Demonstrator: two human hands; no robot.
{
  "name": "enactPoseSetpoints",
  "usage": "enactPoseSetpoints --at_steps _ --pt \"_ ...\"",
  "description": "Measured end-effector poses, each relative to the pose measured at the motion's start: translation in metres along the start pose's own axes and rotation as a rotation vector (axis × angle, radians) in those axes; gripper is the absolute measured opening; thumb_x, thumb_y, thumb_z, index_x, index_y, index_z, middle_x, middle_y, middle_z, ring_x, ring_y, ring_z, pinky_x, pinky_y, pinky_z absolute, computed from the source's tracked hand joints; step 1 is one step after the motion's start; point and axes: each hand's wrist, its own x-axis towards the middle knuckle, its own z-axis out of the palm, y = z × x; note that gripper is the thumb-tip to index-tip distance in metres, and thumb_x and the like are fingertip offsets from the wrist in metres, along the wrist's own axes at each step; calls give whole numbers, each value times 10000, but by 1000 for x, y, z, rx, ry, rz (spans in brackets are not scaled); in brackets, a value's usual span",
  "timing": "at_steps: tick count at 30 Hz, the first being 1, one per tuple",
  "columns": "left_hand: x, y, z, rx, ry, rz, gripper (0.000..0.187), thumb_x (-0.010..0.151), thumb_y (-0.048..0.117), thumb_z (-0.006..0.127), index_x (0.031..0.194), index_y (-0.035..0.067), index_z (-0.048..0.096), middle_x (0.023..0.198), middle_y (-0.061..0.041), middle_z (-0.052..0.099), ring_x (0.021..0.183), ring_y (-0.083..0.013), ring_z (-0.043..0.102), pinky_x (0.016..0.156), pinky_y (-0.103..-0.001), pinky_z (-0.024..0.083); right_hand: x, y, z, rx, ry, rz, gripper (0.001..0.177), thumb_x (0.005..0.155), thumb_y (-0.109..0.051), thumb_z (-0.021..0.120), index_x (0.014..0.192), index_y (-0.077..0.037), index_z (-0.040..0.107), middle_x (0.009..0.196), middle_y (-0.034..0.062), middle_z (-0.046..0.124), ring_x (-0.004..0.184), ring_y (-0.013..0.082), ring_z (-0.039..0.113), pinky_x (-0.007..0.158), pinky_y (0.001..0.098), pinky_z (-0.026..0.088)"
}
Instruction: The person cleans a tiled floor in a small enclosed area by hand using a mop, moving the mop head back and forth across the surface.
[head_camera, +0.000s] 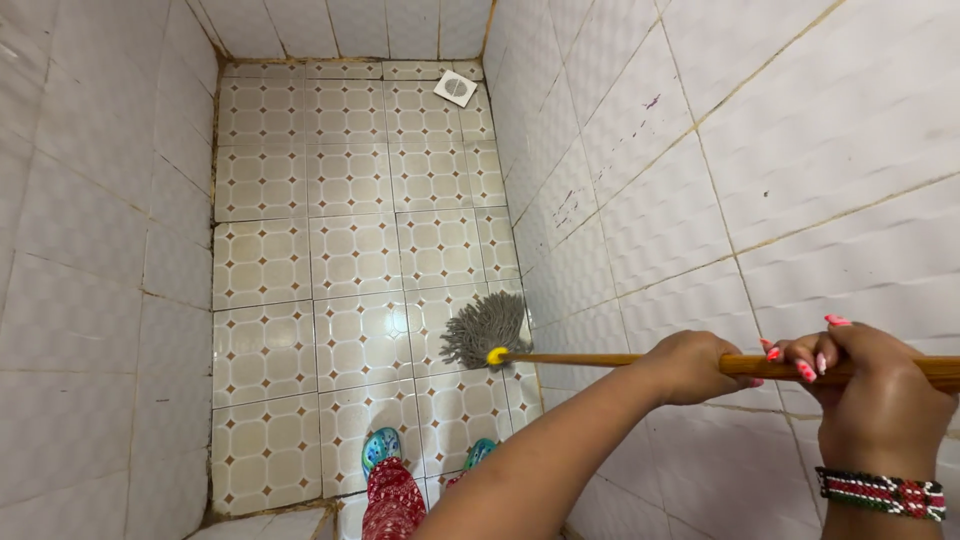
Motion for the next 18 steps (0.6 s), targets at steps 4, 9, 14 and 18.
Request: enactPoseSetpoints --at_steps 4,9,14,18 --pt "-2 -3 3 38 -5 -21 394 884 499 685 1008 143 797 899 -105 771 851 -270 716 768 -417 557 7 15 -8 70 -35 72 297 1083 -88 508 806 -43 408 752 46 393 691 200 470 948 555 596" --pt "-6 -3 1 41 -59 -135 351 891 423 673 1013 113 781 912 -132 767 855 -298 724 760 -446 566 0 18 -2 115 66 125 252 1039 -75 479 794 -103 425 730 25 377 673 166 450 945 609 585" --pt "-16 -21 4 141 -62 -136 333 870 384 695 985 83 780 942 -140 769 896 -306 725 785 -448 568 -8 34 -1 193 43 196 284 1043 -72 460 770 -120 398 726 15 366 671 160 415 956 629 538" --pt "-34 -45 -4 197 -61 -171 322 840 352 712 992 75 776 970 -155 767 931 -318 726 804 -447 567 -14 59 8 236 -5 252 304 1049 -103 457 752 -123 394 710 25 376 671 158 426 972 618 570"
